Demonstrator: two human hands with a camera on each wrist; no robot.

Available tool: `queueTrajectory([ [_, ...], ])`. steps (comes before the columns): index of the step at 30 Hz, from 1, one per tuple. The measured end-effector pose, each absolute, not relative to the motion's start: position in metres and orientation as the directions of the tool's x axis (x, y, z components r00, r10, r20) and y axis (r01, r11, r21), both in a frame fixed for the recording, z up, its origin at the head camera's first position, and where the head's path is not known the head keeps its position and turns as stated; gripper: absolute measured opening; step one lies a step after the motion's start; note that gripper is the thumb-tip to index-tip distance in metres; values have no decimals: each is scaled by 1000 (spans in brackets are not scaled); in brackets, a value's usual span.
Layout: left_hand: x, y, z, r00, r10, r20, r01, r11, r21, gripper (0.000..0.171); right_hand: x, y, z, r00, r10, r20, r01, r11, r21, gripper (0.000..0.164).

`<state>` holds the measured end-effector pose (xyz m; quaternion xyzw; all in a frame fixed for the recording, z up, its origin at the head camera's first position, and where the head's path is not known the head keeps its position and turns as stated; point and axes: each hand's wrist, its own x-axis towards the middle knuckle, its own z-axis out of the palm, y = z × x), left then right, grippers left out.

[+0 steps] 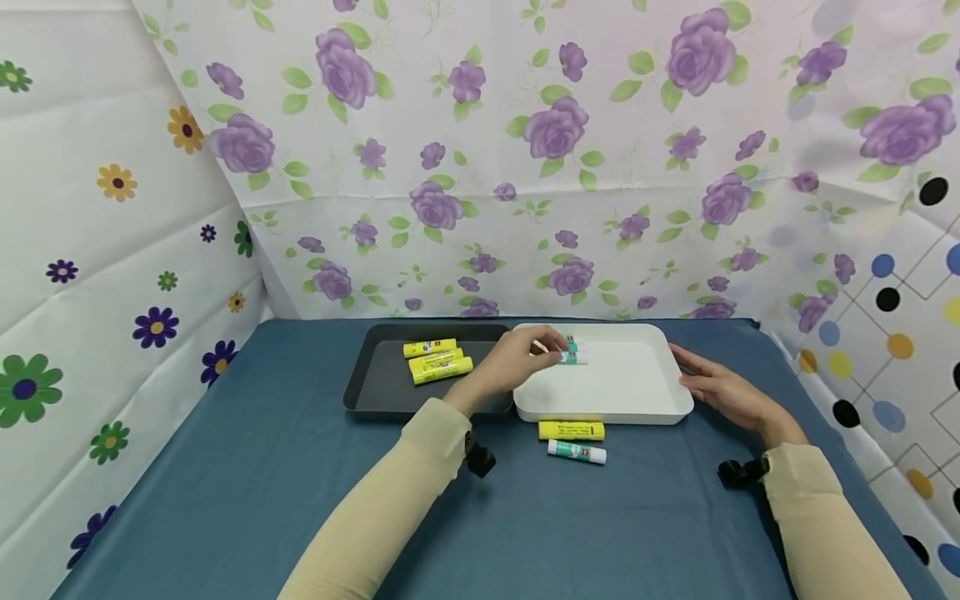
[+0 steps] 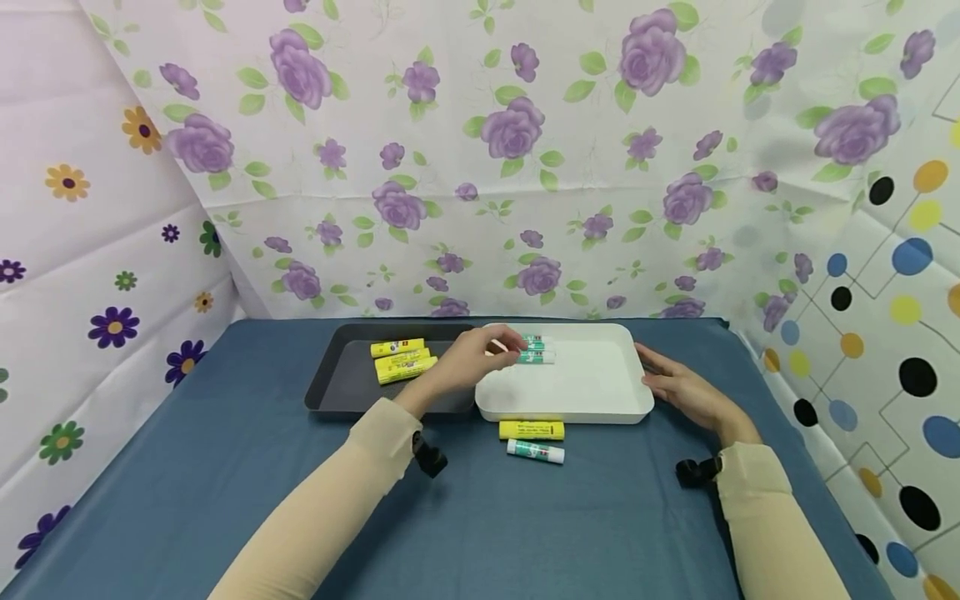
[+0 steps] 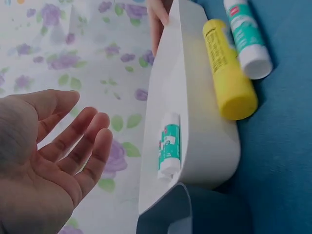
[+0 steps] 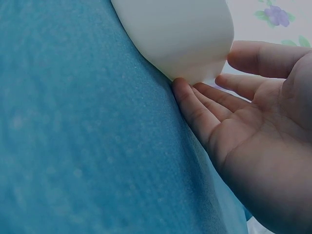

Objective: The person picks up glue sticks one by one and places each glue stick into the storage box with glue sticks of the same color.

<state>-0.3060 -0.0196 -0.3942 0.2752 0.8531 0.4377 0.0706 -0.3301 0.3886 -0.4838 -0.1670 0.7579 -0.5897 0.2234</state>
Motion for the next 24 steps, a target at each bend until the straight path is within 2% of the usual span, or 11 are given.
queueTrajectory([
  [13, -248, -47, -418, -803, 590, 89, 384, 398, 833, 21, -331, 390, -484, -845, -516, -142, 10, 250, -968, 76],
  [20, -238, -49, -432, -801, 594, 69, 365, 394, 844, 25, -330, 390, -482, -842, -523, -131, -7, 255, -967, 75],
  [24, -232, -46, -439, -781, 621, 66, 398, 413, 820, 24, -329, 388, -483, -839, -529, -129, -7, 248, -969, 74],
])
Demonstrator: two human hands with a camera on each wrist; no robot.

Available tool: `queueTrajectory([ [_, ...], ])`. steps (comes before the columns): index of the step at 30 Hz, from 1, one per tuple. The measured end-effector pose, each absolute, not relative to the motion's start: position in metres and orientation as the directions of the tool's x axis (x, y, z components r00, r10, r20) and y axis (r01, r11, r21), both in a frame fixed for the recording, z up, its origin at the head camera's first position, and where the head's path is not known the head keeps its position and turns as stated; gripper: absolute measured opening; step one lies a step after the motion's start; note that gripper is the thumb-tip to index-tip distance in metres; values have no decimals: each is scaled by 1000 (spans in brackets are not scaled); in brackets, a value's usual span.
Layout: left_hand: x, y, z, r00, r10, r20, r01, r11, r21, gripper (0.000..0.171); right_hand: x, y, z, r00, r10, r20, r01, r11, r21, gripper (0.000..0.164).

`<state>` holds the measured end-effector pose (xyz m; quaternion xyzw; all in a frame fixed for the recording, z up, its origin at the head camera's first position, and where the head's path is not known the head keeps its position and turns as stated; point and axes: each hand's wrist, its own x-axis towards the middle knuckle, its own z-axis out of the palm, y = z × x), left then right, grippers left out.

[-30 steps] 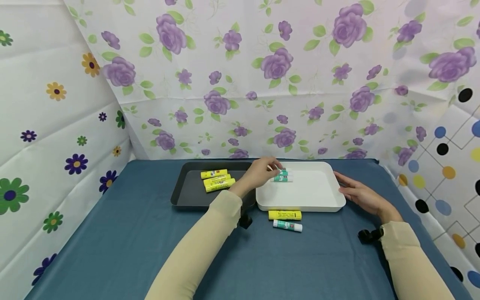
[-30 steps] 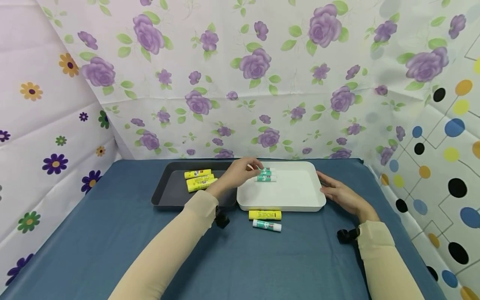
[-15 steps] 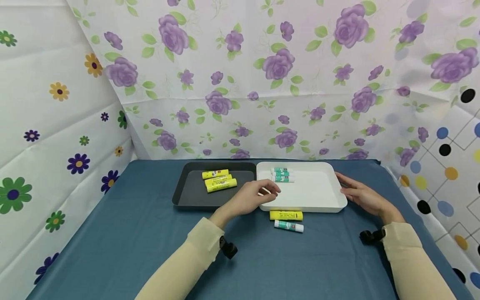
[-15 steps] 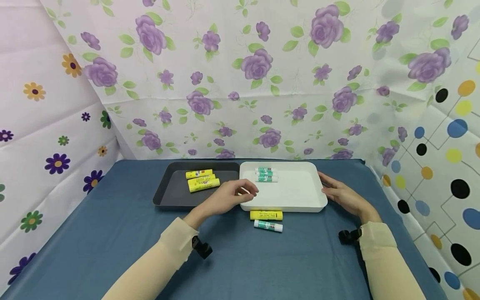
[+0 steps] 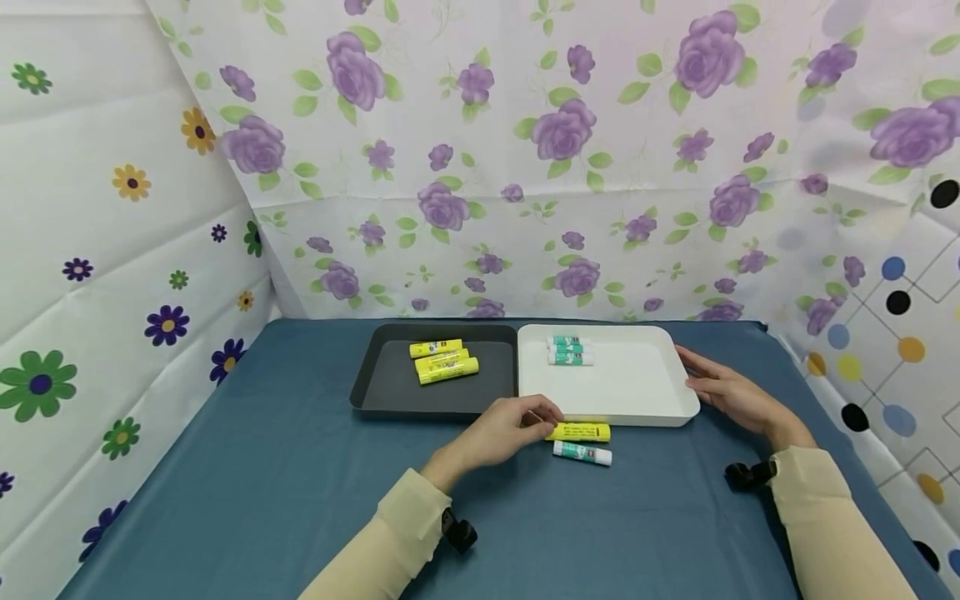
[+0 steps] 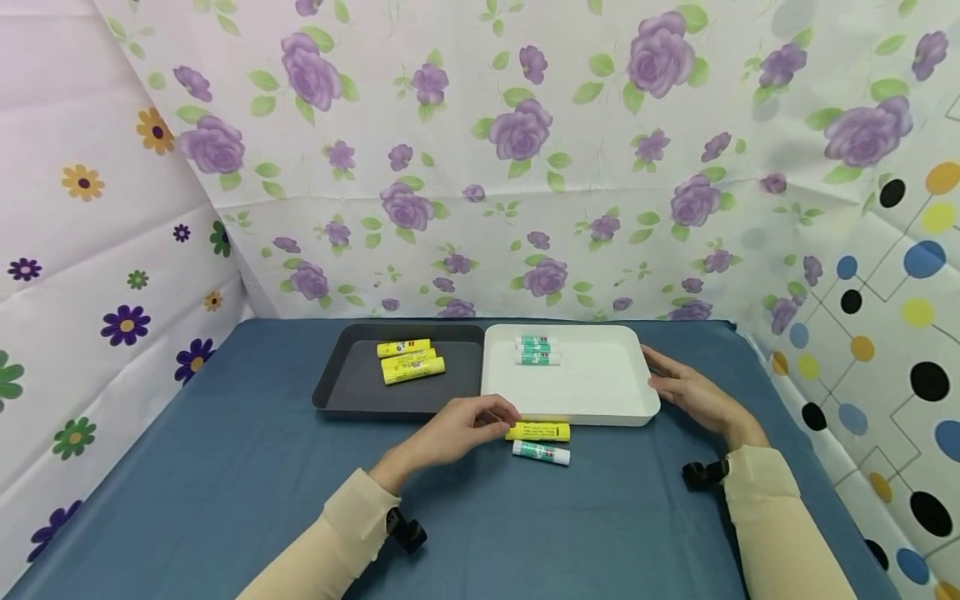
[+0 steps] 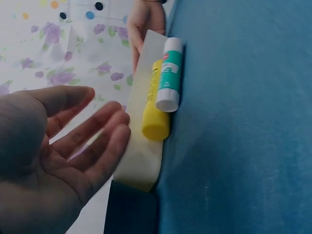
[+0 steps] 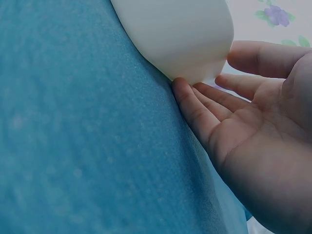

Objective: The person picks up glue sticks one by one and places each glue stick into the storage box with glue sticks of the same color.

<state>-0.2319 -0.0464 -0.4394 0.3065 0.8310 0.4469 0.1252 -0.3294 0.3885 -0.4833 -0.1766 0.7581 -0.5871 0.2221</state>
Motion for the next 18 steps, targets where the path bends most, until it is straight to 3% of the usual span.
queueTrajectory([
  [18, -225, -46, -448, -764, 645, 9, 376, 434, 819, 25, -328, 392, -484, -833, -541, -121, -16, 241, -970, 75],
])
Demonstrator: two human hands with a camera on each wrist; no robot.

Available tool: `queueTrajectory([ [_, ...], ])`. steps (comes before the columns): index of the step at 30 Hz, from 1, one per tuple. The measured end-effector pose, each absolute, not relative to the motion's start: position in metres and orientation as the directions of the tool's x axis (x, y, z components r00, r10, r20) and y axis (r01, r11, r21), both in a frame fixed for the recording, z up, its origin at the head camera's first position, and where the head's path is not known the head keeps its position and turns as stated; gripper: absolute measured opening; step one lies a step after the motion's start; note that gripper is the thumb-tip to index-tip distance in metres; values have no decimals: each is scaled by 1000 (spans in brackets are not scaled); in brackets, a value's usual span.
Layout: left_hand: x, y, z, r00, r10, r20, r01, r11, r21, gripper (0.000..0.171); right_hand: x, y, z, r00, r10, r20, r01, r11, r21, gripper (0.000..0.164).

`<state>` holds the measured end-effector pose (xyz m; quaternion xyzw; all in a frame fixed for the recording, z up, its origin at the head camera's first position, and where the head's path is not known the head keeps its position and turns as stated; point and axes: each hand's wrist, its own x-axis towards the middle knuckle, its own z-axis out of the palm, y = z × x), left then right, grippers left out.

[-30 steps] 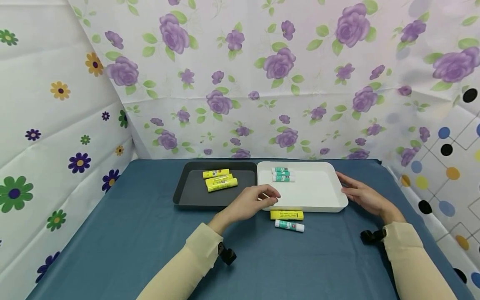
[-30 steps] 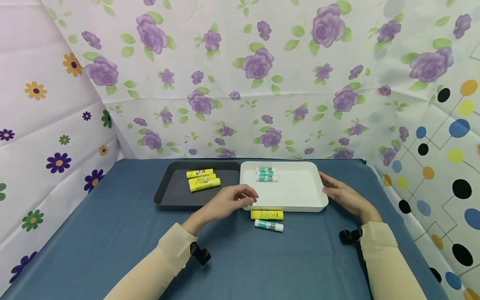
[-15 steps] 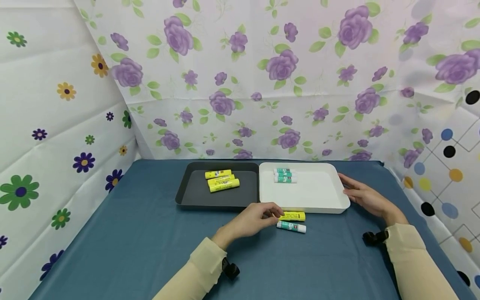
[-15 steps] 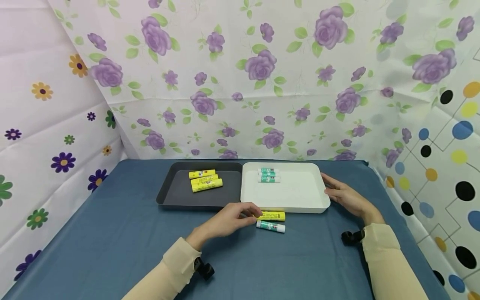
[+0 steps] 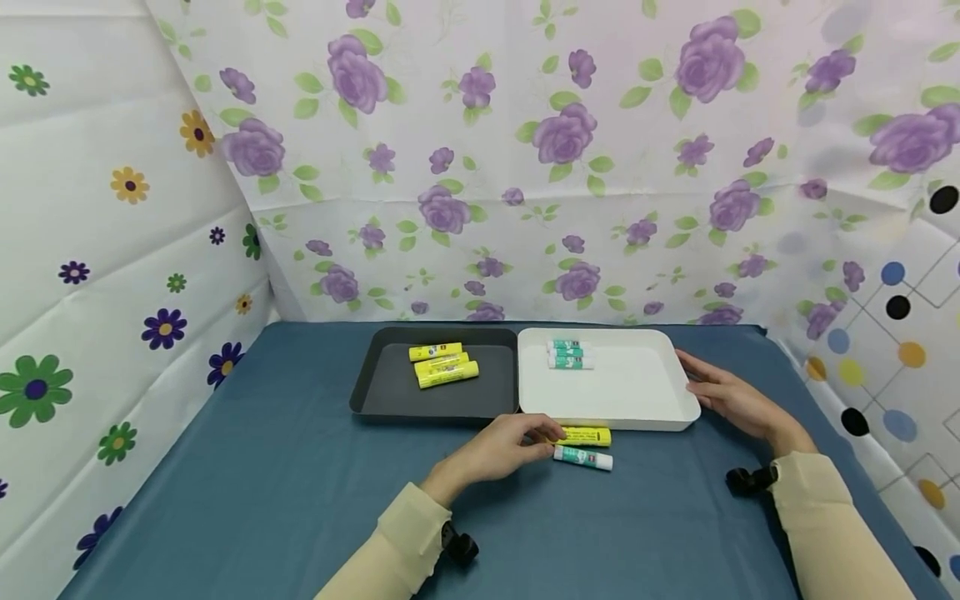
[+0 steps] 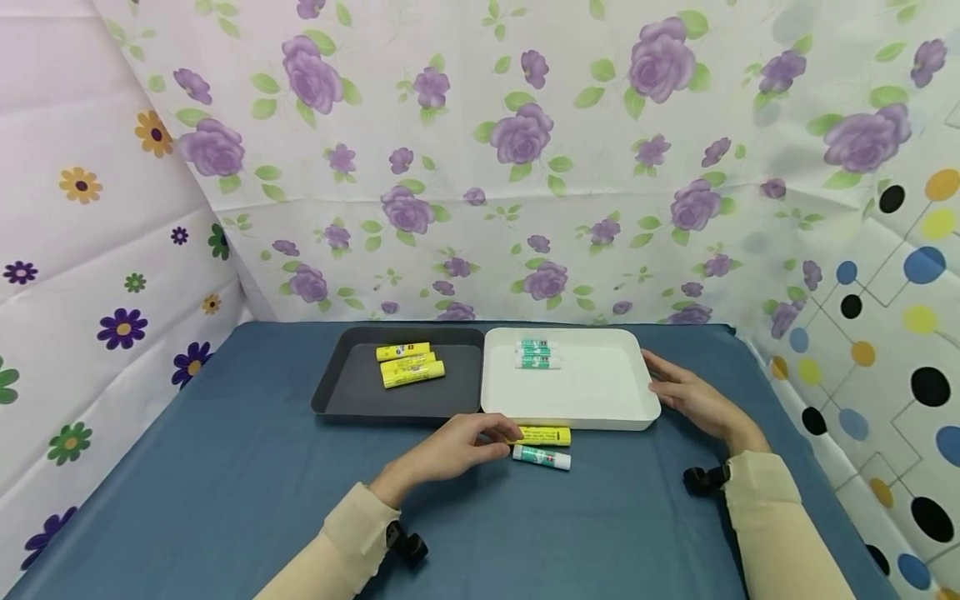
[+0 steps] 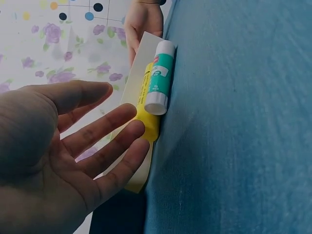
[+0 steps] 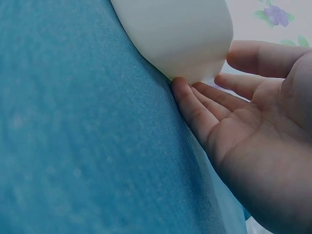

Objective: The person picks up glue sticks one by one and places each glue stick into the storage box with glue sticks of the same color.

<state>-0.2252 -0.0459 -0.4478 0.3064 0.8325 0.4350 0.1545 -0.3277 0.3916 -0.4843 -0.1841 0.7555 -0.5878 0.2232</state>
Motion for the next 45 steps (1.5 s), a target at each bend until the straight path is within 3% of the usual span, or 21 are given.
queueTrajectory([
  [26, -221, -47, -450, -742, 670, -6, 377, 425, 823, 24, -328, 387, -483, -838, -530, -133, -5, 251, -968, 75],
  [45, -222, -41, -456, -712, 701, 36, 470, 438, 766, 30, -327, 387, -483, -843, -520, -138, 2, 254, -967, 76],
])
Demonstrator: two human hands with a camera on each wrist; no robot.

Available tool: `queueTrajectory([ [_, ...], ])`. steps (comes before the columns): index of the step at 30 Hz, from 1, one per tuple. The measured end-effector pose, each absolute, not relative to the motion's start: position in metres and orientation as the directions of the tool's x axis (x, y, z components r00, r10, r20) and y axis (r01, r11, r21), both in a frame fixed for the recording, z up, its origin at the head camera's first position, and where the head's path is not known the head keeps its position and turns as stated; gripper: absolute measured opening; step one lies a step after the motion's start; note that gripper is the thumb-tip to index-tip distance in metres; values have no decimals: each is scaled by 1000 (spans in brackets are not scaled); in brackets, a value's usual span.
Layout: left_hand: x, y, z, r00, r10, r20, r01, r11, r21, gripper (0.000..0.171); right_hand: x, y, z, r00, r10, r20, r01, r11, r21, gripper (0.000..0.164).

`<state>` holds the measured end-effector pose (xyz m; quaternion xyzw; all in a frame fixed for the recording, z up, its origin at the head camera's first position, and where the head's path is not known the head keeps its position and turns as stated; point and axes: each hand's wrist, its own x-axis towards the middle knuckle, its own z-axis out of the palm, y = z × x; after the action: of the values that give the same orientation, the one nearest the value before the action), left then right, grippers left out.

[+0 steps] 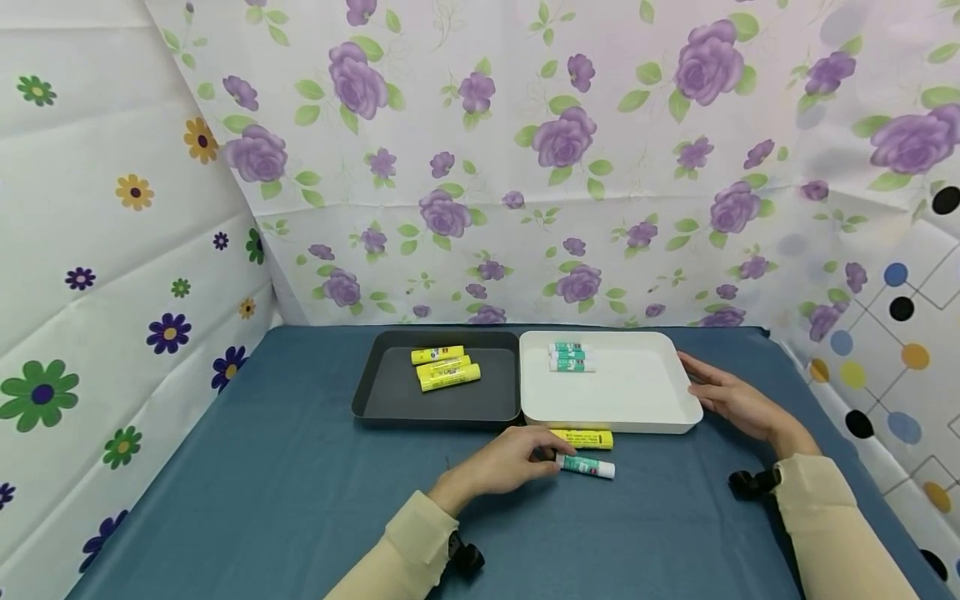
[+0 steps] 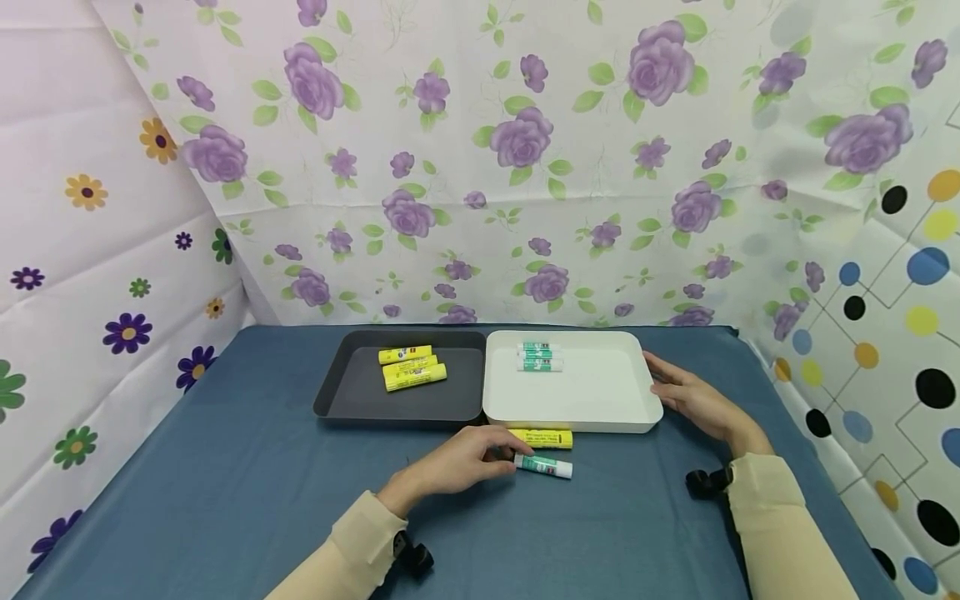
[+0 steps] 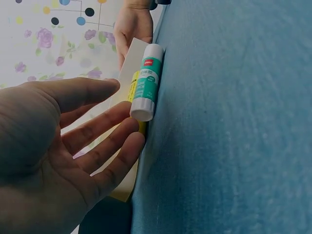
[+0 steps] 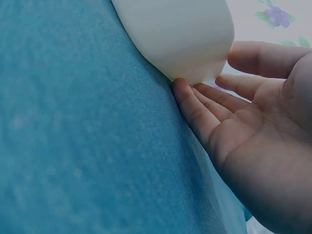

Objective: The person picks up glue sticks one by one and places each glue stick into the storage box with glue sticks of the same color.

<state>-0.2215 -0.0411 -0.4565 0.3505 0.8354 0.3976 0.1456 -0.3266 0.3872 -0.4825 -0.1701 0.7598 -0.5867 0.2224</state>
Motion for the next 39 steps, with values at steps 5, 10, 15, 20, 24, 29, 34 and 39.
queueTrajectory([
  [5, -221, -40, -457, -699, 714, 47, 488, 428, 761, 32, -326, 387, -482, -841, -523, -138, 0, 255, -967, 76],
  [10, -220, -39, -457, -668, 744, 25, 546, 467, 695, 35, -327, 387, -482, -841, -523, -138, -3, 259, -966, 76],
  [15, -218, -38, -458, -672, 740, -23, 526, 499, 689, 35, -327, 387, -482, -842, -521, -138, -4, 262, -965, 76],
  [20, -217, -35, -460, -680, 732, -36, 519, 516, 682, 36, -327, 387, -482, -842, -520, -141, 0, 261, -965, 77],
  [24, -217, -33, -463, -685, 728, -29, 531, 527, 663, 37, -327, 388, -482, -842, -522, -139, 0, 257, -966, 77],
  [29, -218, -32, -463, -687, 726, -14, 550, 533, 643, 36, -327, 388, -483, -844, -519, -133, -4, 255, -967, 77],
  [34, -216, -34, -461, -695, 719, -4, 516, 502, 694, 32, -327, 388, -484, -843, -520, -135, -2, 255, -967, 78],
  [39, -216, -35, -459, -703, 711, 3, 493, 485, 723, 30, -327, 388, -483, -841, -523, -136, -3, 257, -966, 77],
])
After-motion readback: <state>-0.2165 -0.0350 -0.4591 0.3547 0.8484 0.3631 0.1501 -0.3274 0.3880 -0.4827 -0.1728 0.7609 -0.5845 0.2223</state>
